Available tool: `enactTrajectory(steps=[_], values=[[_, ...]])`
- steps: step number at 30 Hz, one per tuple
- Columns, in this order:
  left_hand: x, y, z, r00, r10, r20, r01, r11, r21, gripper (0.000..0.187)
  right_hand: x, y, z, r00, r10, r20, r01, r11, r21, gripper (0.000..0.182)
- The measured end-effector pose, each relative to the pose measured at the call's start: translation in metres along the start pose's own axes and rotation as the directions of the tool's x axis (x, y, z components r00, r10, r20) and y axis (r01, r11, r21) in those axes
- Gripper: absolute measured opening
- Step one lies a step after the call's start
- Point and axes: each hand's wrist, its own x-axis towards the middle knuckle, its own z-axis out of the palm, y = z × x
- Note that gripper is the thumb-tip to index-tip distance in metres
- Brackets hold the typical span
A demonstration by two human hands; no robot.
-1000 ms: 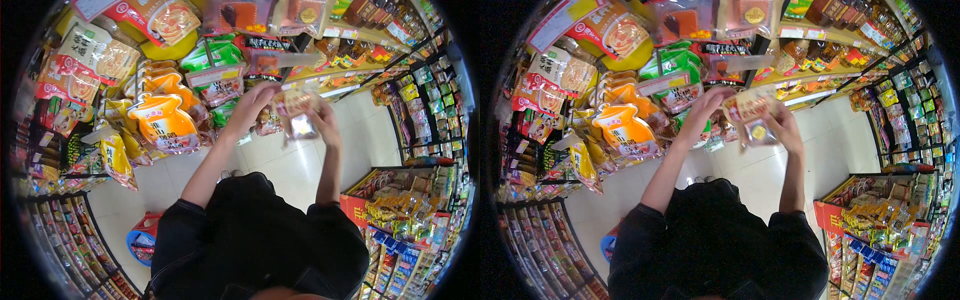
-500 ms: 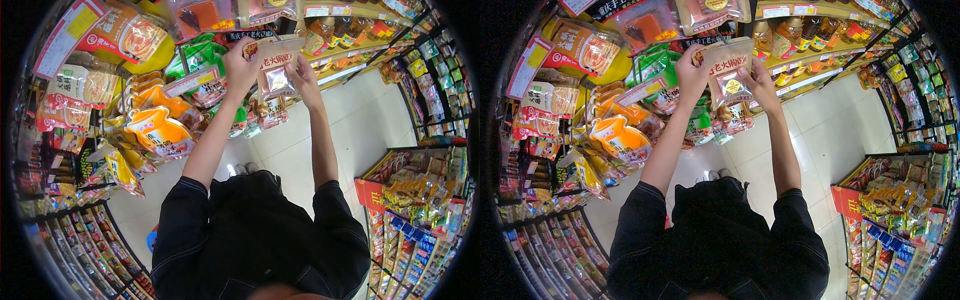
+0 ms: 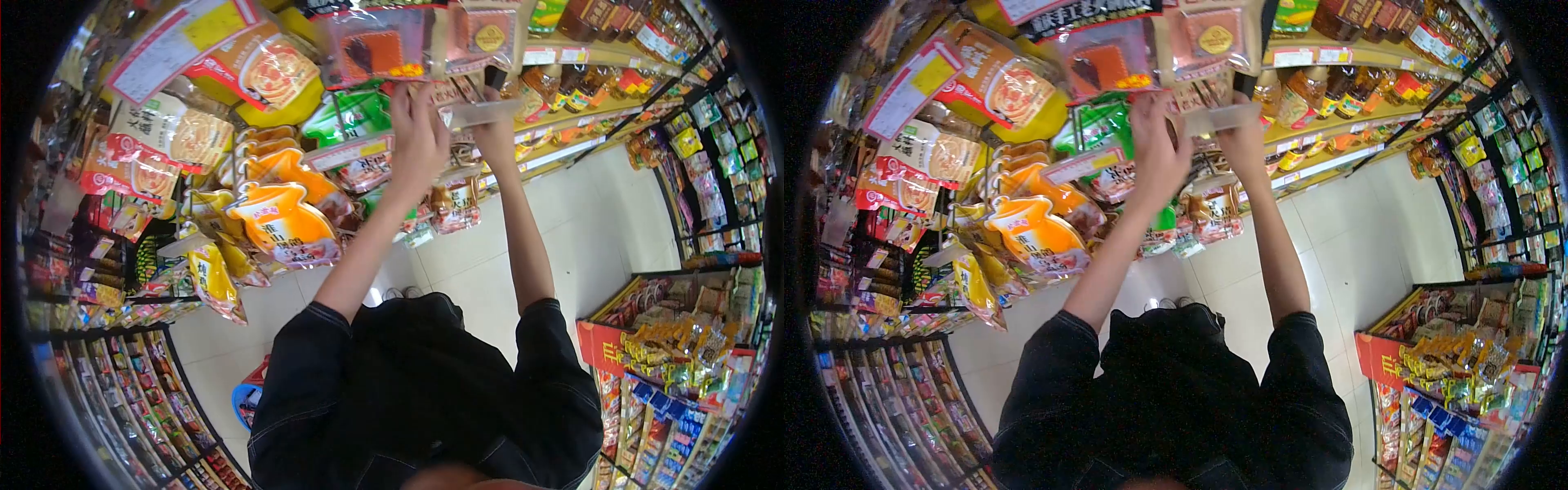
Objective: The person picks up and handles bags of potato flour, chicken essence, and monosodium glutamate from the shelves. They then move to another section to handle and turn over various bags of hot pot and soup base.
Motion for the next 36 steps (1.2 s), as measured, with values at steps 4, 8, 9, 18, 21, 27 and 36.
enactTrajectory(steps=[4, 8, 9, 18, 21, 27, 36], values=[[-0.085, 0.029, -0.061, 0.942, 0.014, 0.336, -0.03, 0.999, 0.043, 0.06, -0.05, -0.018, -0.032, 0.935, 0.338, -0.108, -0.322, 0.936, 0.14, 0.034], [-0.211, 0.018, -0.121, 0.794, -0.308, 0.524, 0.358, 0.934, 0.008, 0.043, -0.08, -0.042, -0.075, 0.938, 0.319, -0.133, -0.288, 0.934, 0.21, 0.02], [-0.241, 0.018, -0.135, 0.731, -0.42, 0.537, 0.487, 0.873, 0.02, 0.035, -0.07, -0.057, -0.08, 0.959, 0.251, -0.132, -0.207, 0.938, 0.276, 0.019], [-0.297, 0.012, -0.184, 0.514, -0.643, 0.568, 0.76, 0.648, 0.045, 0.014, 0.061, -0.178, -0.043, 0.933, -0.322, -0.158, 0.3, 0.942, -0.148, 0.034], [-0.3, 0.008, -0.187, 0.559, -0.643, 0.524, 0.769, 0.637, -0.039, 0.014, 0.079, -0.168, -0.051, 0.86, -0.429, -0.276, 0.282, 0.85, -0.444, 0.051], [-0.335, -0.002, -0.188, 0.526, -0.722, 0.449, 0.834, 0.541, -0.108, 0.015, 0.1, -0.151, -0.051, 0.995, -0.094, -0.046, 0.092, 0.995, -0.037, 0.089], [-0.297, 0.008, -0.203, 0.559, -0.643, 0.524, 0.734, 0.677, 0.047, 0.015, 0.089, -0.183, -0.081, 0.982, -0.126, -0.142, 0.012, 0.79, -0.613, 0.088]])
